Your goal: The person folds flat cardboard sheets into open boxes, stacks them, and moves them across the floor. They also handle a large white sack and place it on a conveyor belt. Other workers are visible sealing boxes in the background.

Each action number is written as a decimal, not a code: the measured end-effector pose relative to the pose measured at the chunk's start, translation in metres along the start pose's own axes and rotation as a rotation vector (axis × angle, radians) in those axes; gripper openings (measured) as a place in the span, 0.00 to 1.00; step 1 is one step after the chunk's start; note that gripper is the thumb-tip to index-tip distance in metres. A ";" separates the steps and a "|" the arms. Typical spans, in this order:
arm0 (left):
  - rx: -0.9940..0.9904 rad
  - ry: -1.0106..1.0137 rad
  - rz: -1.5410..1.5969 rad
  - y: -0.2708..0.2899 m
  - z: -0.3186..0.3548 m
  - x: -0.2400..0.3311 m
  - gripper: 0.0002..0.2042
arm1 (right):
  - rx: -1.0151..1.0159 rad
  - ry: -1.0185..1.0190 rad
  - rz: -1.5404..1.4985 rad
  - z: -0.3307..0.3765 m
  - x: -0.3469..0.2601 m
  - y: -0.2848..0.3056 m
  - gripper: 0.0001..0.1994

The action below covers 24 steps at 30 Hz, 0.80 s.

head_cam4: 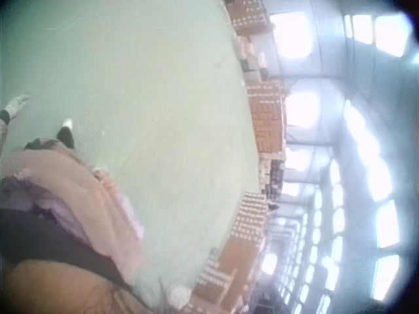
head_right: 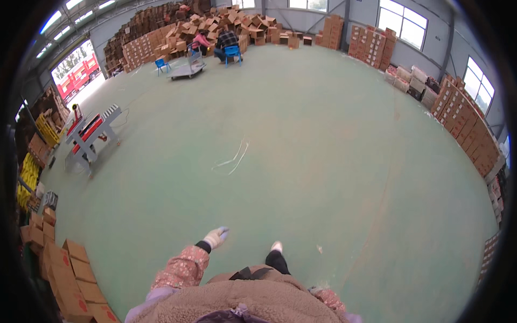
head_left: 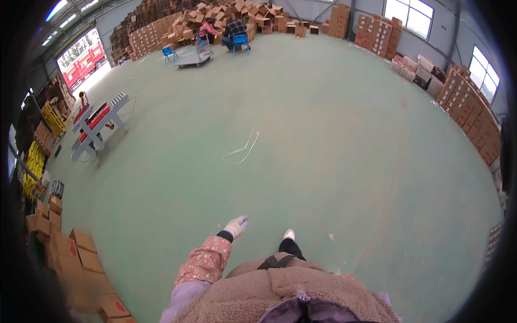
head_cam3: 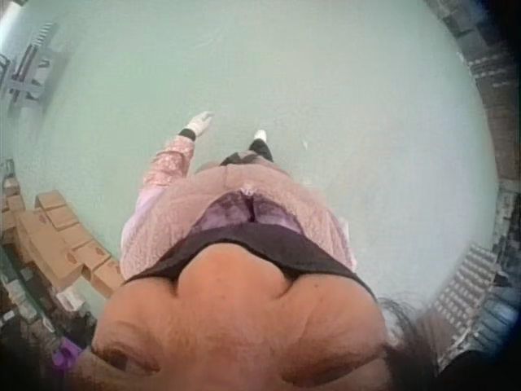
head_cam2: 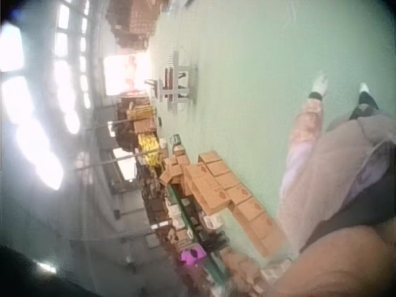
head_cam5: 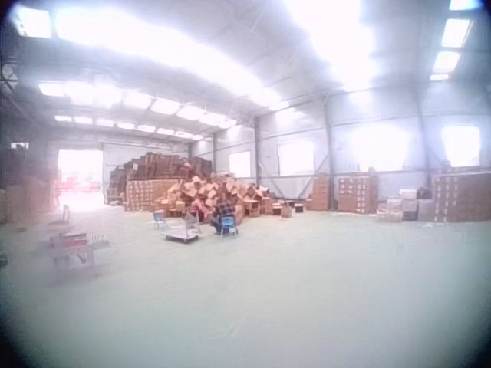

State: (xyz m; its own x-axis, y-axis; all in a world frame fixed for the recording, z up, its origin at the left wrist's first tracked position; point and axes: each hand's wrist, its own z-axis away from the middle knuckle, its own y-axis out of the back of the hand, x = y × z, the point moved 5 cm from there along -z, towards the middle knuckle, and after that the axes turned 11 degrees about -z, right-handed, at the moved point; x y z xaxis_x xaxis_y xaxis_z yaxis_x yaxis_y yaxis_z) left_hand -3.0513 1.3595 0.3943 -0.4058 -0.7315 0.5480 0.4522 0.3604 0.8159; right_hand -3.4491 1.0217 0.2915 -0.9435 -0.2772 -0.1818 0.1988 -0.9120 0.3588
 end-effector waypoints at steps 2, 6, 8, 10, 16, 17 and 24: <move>-0.155 0.021 -0.040 -0.011 -0.032 -0.015 0.17 | 0.073 0.082 -0.083 -0.025 -0.034 0.050 0.20; -0.401 0.203 -0.251 -0.031 -0.033 -0.070 0.20 | 0.129 0.151 -0.251 -0.065 -0.101 0.108 0.16; -0.573 0.684 0.127 -0.044 -0.012 -0.106 0.17 | 0.138 0.075 -0.320 -0.088 -0.139 0.152 0.14; -0.679 0.591 -0.103 -0.041 -0.005 -0.127 0.15 | 0.157 0.062 -0.376 -0.107 -0.179 0.198 0.12; -0.884 0.536 -0.371 -0.007 -0.085 -0.170 0.18 | 0.185 0.093 -0.223 -0.157 -0.307 0.274 0.13; -0.812 0.634 -0.307 0.002 -0.131 -0.172 0.18 | 0.136 0.116 0.001 -0.168 -0.336 0.290 0.16; -0.261 0.492 -0.157 0.127 -0.448 -0.107 0.20 | 0.028 0.342 -0.025 -0.209 -0.466 0.339 0.19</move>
State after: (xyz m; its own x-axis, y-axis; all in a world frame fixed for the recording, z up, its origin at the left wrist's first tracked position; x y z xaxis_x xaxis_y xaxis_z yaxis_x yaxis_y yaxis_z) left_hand -2.5941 1.2244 0.3568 -0.0947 -0.9702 0.2229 0.6227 0.1170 0.7736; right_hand -2.8865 0.7783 0.3065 -0.8034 -0.3446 -0.4856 0.1648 -0.9123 0.3749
